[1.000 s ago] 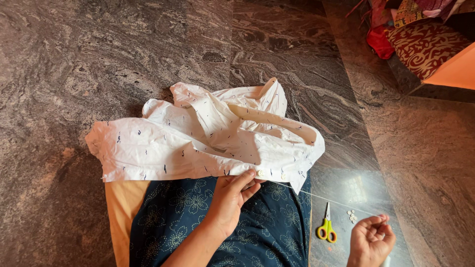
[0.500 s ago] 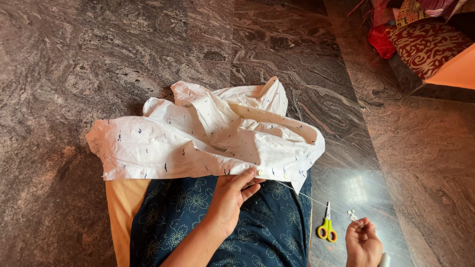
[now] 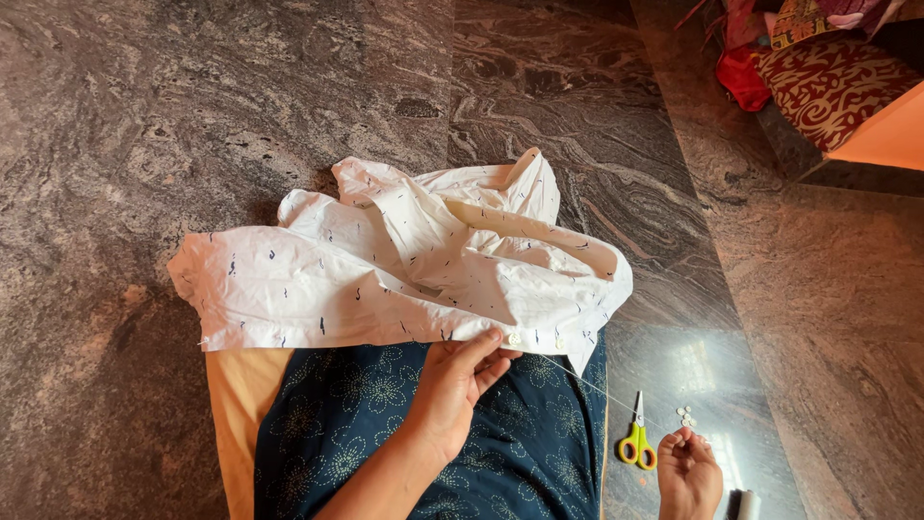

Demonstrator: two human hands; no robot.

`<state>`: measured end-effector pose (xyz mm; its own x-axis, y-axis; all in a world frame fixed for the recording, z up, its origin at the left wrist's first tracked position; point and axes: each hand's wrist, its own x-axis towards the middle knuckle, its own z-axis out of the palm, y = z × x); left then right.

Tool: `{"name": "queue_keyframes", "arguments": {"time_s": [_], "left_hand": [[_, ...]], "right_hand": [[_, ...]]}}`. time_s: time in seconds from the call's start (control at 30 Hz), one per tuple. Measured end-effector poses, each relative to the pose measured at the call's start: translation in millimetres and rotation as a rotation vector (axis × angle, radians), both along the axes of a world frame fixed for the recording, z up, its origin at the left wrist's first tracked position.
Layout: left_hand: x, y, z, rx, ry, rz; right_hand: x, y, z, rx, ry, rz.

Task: The person sits on the floor with a white shirt across their lap and sews a button onto it using a needle and thread, pulling the thread through the fabric repeatedly. Scissors, a spool of thread, and loose buttons rest on the floor beside them.

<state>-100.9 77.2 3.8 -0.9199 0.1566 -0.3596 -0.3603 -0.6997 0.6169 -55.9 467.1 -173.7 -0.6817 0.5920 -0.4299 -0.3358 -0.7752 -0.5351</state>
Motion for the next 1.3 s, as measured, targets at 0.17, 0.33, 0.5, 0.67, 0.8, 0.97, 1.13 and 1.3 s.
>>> {"name": "queue_keyframes", "arguments": {"time_s": [0.17, 0.33, 0.5, 0.67, 0.8, 0.97, 1.13, 1.3], "left_hand": [[-4.1, -1.5, 3.8, -0.015, 0.022, -0.003], [-5.1, -4.0, 6.9, -0.069, -0.025, -0.021], [-5.3, -3.1, 4.0, -0.127, -0.020, -0.014], [-5.2, -6.3, 2.6, -0.156, 0.030, -0.033], [-2.9, -7.6, 5.1, -0.190, 0.008, -0.057], [-2.0, -8.4, 7.2, -0.220, 0.068, -0.067], [-2.1, -6.7, 4.2, -0.300, 0.055, -0.101], [-4.0, -6.0, -0.7, -0.285, 0.085, -0.055]], "right_hand": [[-2.8, -4.4, 9.5, 0.309, -0.056, 0.137], [-10.9, -74.6, 59.9, 0.643, -0.084, 0.322], [-13.2, -170.9, 118.0, 0.860, 0.270, 0.459], [-24.8, -228.9, 169.4, 1.360, 0.153, 0.583], [-32.5, -244.2, 198.5, 1.695, 0.121, 0.511], [-32.1, -246.5, 211.2, 1.799, 0.110, 0.489], [-31.0, -237.5, 197.3, 1.790, 0.124, 0.528], [-23.3, -223.9, 166.6, 1.249, 0.105, 0.691]]}}
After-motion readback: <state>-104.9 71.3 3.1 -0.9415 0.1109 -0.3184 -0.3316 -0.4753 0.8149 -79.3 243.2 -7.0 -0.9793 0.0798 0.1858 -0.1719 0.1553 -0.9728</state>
